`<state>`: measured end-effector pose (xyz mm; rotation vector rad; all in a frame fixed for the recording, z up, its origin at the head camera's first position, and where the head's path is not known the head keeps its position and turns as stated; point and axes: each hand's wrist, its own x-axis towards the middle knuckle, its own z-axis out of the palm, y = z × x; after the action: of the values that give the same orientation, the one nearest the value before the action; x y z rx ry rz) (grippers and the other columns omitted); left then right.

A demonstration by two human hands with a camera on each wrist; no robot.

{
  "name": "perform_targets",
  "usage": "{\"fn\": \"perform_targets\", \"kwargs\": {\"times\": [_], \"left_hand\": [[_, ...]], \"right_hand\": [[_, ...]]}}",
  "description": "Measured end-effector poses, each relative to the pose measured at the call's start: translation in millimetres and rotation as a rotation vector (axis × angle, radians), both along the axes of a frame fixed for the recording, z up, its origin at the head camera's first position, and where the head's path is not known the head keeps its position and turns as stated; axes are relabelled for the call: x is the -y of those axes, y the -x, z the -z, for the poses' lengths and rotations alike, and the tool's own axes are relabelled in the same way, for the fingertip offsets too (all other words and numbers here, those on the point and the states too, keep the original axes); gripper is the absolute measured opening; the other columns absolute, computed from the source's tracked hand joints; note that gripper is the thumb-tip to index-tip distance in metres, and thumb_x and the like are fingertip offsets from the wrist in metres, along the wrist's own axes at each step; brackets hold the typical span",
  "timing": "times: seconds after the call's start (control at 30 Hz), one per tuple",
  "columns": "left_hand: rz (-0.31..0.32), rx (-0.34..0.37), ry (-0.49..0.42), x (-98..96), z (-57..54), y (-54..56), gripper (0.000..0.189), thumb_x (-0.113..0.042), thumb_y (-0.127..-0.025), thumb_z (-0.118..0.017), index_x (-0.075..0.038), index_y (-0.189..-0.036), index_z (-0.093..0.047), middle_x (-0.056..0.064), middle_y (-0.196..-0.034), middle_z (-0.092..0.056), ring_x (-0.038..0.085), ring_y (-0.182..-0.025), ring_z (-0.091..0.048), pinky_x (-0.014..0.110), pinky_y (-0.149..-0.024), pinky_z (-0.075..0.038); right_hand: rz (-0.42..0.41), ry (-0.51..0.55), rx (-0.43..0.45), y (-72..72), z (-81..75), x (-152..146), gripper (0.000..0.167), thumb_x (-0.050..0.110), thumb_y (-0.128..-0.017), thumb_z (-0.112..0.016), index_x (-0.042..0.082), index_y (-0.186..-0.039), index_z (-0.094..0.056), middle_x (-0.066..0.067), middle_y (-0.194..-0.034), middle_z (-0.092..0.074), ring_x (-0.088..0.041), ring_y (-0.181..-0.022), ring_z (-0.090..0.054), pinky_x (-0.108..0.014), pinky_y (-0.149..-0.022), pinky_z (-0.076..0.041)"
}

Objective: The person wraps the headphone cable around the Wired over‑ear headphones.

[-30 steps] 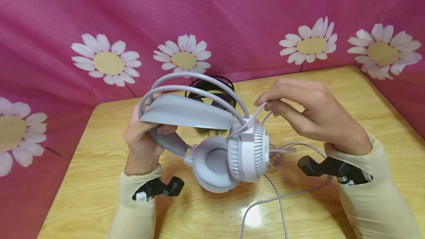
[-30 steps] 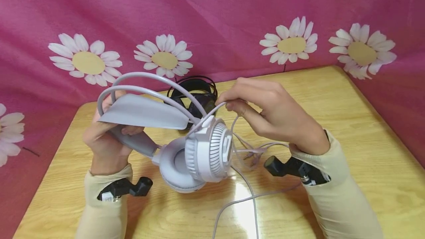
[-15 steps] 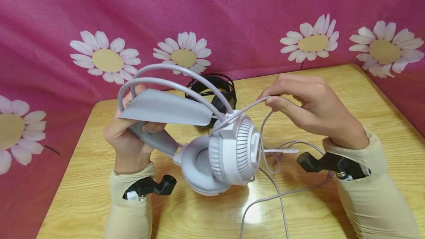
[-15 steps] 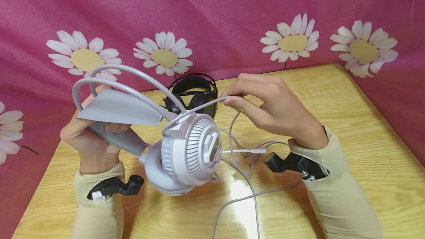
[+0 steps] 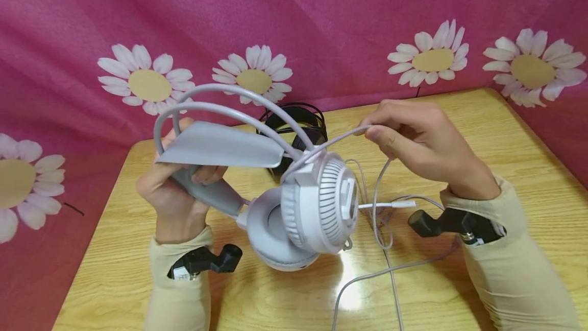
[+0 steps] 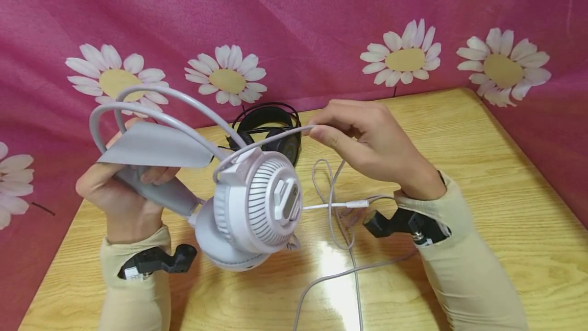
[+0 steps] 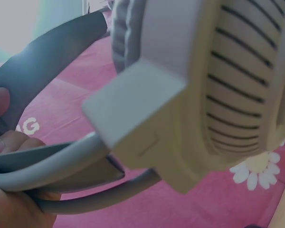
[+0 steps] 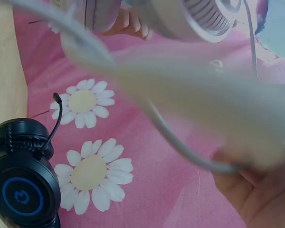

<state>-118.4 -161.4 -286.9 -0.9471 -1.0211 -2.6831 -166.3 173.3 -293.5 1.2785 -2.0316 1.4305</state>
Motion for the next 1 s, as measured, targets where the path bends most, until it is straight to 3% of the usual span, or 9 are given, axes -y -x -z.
{"fn": "perform_targets", "kwargs": {"times": [0.13,0.37,0.53,0.77,1.0], "left_hand": [[-0.042,0.007,-0.018,2.3,-2.3,-1.0,0.022,0.009,-0.084,-0.026,-0.004,-0.071,-0.040,0.003,-0.059,-0.033,0.013,-0.043,-0.027,0.026,-0.042,-0.019],[-0.063,-0.023,-0.046,4.9,-4.5,-2.4,0.028,0.011,-0.084,-0.025,0.000,-0.079,-0.050,0.003,-0.059,-0.030,0.014,-0.042,-0.027,0.026,-0.042,-0.020],[-0.084,-0.042,-0.056,5.7,-7.3,-3.4,0.024,0.010,-0.084,-0.025,-0.001,-0.077,-0.045,0.004,-0.060,-0.034,0.013,-0.041,-0.025,0.026,-0.042,-0.018],[-0.012,-0.031,-0.032,4.9,-4.4,-4.7,0.033,0.009,-0.085,-0.023,0.001,-0.082,-0.054,0.005,-0.061,-0.032,0.014,-0.044,-0.027,0.026,-0.043,-0.020],[0.021,0.012,-0.014,-0.3,-1.9,-5.2,0.030,0.006,-0.085,-0.024,-0.003,-0.078,-0.051,0.004,-0.062,-0.033,0.014,-0.045,-0.029,0.026,-0.043,-0.020]], "right_hand": [[0.087,-0.005,-0.019,0.2,0.9,-2.4,0.011,0.008,-0.098,-0.068,0.003,-0.100,-0.078,0.009,-0.068,-0.056,0.000,-0.054,-0.044,-0.019,-0.049,-0.036],[0.203,-0.074,0.021,-5.0,-5.3,-4.4,0.015,-0.007,-0.090,-0.071,0.003,-0.097,-0.079,0.019,-0.080,-0.068,0.001,-0.054,-0.044,-0.019,-0.051,-0.036],[0.273,-0.081,0.011,-8.9,-7.3,-4.8,0.020,-0.008,-0.086,-0.074,0.009,-0.095,-0.081,0.015,-0.069,-0.060,0.000,-0.052,-0.039,-0.020,-0.050,-0.031],[0.285,-0.083,-0.022,-6.5,-5.3,-5.1,0.013,-0.001,-0.087,-0.077,0.009,-0.094,-0.081,0.013,-0.066,-0.057,0.000,-0.053,-0.041,-0.018,-0.051,-0.032],[0.237,-0.053,-0.023,-2.8,-2.5,-4.4,0.014,0.000,-0.091,-0.074,0.007,-0.101,-0.079,0.012,-0.066,-0.058,0.002,-0.054,-0.041,-0.018,-0.051,-0.033]]}}
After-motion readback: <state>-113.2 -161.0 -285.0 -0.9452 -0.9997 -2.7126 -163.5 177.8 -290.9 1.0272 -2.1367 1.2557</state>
